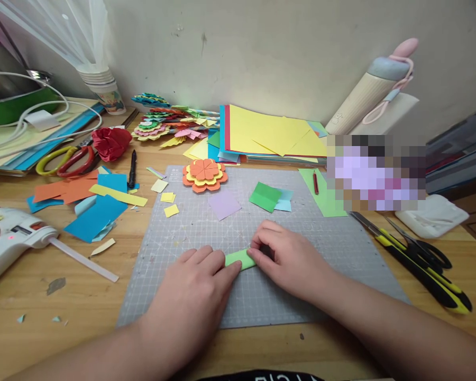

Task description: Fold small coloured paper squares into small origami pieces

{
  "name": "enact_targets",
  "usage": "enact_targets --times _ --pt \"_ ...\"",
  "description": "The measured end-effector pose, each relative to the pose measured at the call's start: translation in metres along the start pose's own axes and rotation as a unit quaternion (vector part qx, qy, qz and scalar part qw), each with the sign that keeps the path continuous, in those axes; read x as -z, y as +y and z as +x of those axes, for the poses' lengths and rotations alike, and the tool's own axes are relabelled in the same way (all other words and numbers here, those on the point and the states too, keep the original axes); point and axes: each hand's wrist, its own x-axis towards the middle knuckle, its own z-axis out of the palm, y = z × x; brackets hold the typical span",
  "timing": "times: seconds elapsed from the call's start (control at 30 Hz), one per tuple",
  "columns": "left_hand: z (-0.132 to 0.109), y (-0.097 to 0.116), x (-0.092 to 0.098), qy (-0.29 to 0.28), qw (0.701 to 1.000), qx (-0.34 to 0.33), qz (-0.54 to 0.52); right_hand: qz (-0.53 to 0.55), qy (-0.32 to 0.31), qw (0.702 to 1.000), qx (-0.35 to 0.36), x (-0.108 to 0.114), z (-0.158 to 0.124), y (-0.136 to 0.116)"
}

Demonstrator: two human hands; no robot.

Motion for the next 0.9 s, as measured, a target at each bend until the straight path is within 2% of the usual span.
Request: enact_targets --times 0.9 --pt "0.0018 0.0014 0.0006 -0.057 0.998 0.003 0.020 -0.011 0.003 1.000 -0.006 -0.0013 0.0016 -0.0021"
